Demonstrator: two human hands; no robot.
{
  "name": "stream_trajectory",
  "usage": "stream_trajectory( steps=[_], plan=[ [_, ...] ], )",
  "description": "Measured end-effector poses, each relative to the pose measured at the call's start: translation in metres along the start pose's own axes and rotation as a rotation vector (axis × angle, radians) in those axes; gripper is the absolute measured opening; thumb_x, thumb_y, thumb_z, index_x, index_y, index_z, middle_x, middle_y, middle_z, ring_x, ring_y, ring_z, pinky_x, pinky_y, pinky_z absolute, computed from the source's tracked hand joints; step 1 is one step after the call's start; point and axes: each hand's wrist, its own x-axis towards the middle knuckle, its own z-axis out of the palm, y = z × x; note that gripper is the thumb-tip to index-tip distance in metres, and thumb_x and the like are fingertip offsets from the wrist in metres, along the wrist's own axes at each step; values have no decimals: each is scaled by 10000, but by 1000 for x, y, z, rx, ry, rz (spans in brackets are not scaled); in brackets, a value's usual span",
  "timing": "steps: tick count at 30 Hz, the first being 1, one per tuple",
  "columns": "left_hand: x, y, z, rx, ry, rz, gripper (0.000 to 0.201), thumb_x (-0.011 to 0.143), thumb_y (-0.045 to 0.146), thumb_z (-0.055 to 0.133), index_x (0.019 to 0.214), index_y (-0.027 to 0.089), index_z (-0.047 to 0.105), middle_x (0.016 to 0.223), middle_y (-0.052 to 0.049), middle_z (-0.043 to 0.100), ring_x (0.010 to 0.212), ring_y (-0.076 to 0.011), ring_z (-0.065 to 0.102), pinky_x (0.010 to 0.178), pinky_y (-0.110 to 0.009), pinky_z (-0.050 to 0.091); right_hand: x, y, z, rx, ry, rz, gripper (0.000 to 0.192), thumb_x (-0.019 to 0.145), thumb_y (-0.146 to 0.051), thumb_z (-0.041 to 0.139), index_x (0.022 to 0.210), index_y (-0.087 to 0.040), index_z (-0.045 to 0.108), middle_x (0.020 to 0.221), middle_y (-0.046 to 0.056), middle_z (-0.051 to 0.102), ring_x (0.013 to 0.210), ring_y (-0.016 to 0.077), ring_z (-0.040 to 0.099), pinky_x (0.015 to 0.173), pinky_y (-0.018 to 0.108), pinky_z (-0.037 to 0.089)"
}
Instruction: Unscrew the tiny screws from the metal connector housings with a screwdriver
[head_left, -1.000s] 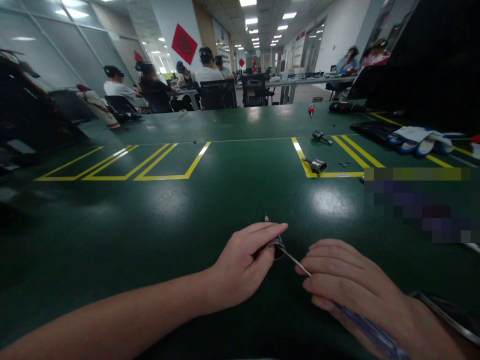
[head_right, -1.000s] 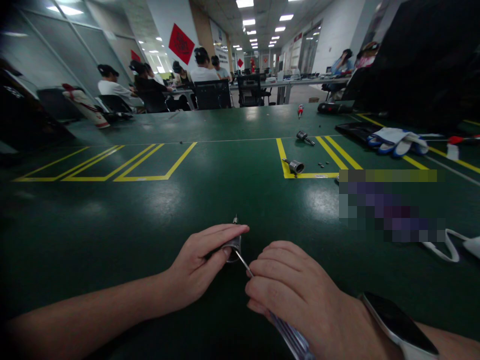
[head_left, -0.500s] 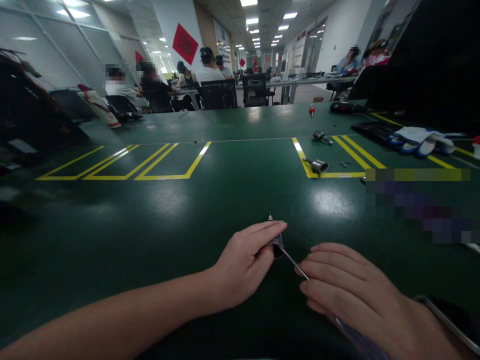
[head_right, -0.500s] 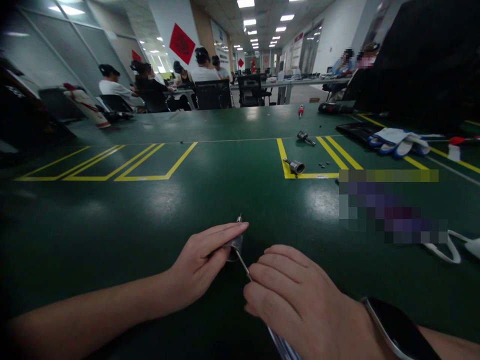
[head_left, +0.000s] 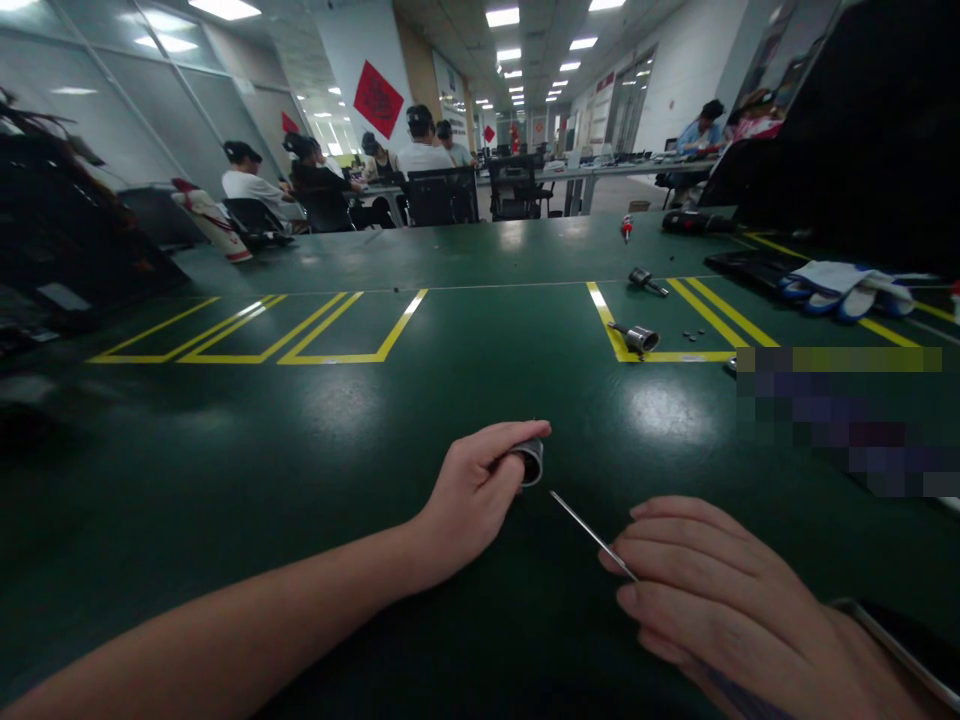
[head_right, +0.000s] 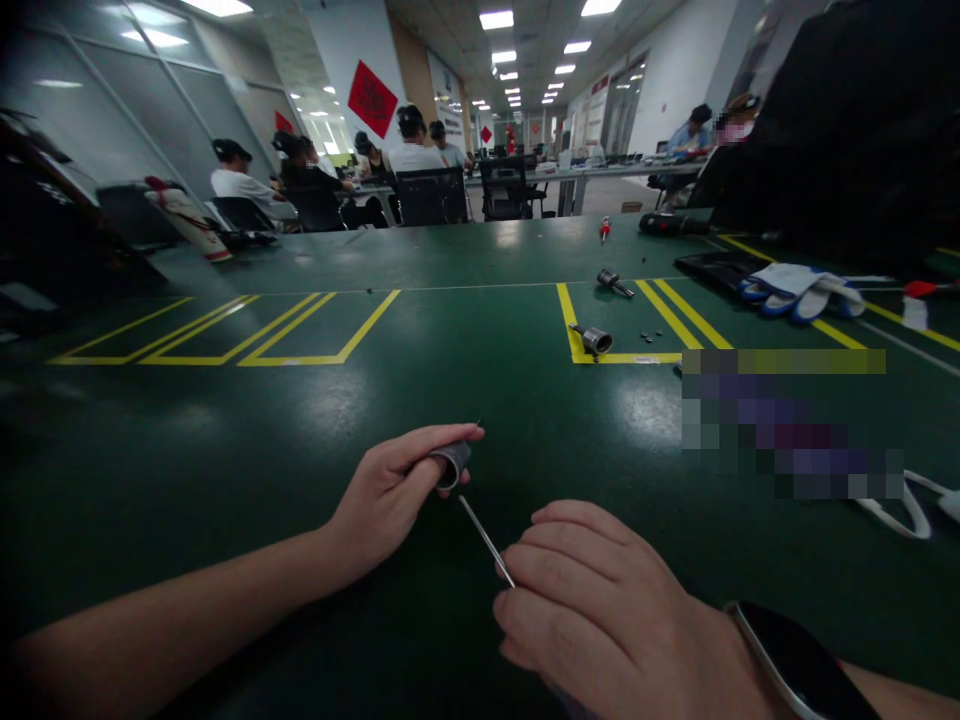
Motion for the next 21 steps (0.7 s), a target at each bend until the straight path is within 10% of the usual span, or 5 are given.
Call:
stream_trajectory(
  steps=[21],
  plan=[
    [-6, 11, 12, 152, -2, 124, 356, 825, 122, 441, 1131, 178, 615, 1009, -62, 674, 905, -163, 619, 883, -342, 496, -7, 4, 3, -112, -82, 20, 273, 932, -208, 367, 1052, -140, 602, 1038, 88, 692, 1019, 186, 617, 914, 344, 497]
  ],
)
